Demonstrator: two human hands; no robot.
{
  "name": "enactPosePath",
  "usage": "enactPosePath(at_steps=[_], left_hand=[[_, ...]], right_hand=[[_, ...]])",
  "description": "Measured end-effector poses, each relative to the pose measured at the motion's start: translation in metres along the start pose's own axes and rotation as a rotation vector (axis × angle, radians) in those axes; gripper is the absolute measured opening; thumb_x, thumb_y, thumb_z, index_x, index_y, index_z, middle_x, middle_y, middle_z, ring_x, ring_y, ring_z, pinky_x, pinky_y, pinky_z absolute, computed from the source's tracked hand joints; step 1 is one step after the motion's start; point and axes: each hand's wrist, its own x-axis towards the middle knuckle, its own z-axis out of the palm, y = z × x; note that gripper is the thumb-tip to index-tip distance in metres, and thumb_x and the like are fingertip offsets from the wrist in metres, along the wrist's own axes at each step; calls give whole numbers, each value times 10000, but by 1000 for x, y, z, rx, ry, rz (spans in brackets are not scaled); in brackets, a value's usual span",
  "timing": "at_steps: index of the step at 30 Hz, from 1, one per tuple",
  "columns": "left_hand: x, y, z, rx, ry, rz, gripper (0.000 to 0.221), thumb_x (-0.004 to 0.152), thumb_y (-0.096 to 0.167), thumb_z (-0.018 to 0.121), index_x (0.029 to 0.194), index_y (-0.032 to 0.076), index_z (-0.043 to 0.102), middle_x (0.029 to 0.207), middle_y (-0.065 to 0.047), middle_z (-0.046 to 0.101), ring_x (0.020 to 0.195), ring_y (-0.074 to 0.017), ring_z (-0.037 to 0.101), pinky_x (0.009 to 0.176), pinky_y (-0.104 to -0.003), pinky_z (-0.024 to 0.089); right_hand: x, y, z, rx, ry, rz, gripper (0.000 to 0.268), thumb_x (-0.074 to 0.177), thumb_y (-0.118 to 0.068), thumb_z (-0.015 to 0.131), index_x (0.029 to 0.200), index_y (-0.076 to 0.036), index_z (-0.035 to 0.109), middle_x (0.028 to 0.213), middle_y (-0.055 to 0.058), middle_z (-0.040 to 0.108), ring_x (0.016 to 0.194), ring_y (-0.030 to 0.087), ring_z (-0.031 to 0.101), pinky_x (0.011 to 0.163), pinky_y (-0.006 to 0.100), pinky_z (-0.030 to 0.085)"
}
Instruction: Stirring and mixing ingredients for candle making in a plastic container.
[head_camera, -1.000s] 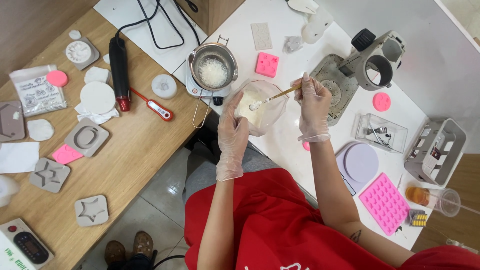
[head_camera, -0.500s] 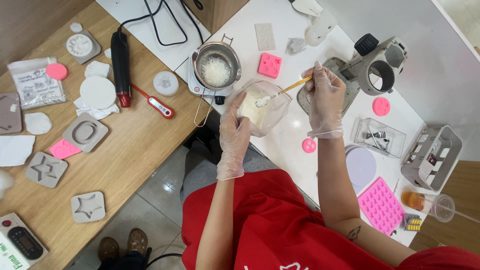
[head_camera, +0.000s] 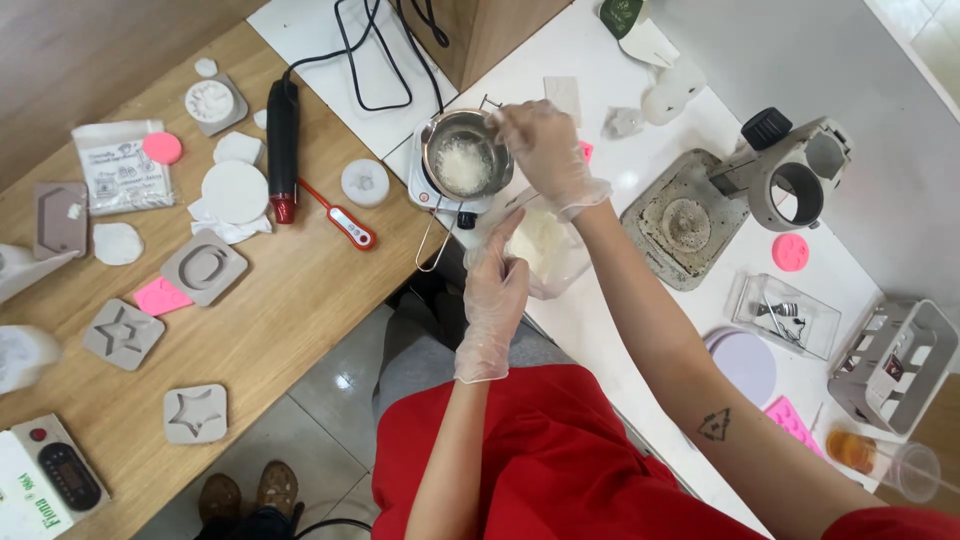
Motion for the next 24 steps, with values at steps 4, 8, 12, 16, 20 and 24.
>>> enactPosePath(at_steps=[4,8,12,16,20,24], left_hand=[[0,-2,0,-30,-7,25,635,778,-91,486,1357,149,587,1364,47,635,816,-106,598,761,-203,495],[0,0,1,-5,7,32,646,780,-121,488,1350,162,597,1360,55,635,837,-94,574,746,-192,487],[-1,6,0,-4,1,-10,646,794,-116,493,1363,175,590,1345,63,644,747,-81,543,722,-183,485],[-2,-7,4,-42,-17,-103,657,813,2,483,1392,277,627,1388,-45,626,1091,-251,642,973,-377,512],[-3,-8,5,-3,-8,-75,669,821,2,488,1409,297,614,1389,-30,623,1075,-224,631,982,-360,516],[-6,-23,10,-6,-9,-1,693,802,-26,490,1410,282,617,1412,-21,619,1157,-203,621,980,-324,519]], right_hand=[[-6,5,8,-15,4,-18,137,951,-83,658,1007,-18,765,779,90,719,708,206,605,717,327,520],[-10,-8,-18,28,137,-3,248,1050,-167,594,982,-8,771,727,64,740,627,144,582,578,249,488],[-29,-12,-56,281,276,332,250,1066,-115,512,1079,-12,740,816,76,682,662,119,571,571,200,463],[-78,-5,-90,364,503,629,300,1105,-259,457,1019,-135,717,793,40,685,775,152,628,780,254,485],[-115,-46,-96,216,386,695,296,1139,-230,498,991,-65,695,897,101,621,889,217,589,827,313,447],[-152,-18,-53,49,207,427,217,1086,-147,579,1013,-46,757,837,132,671,863,304,632,816,396,479]])
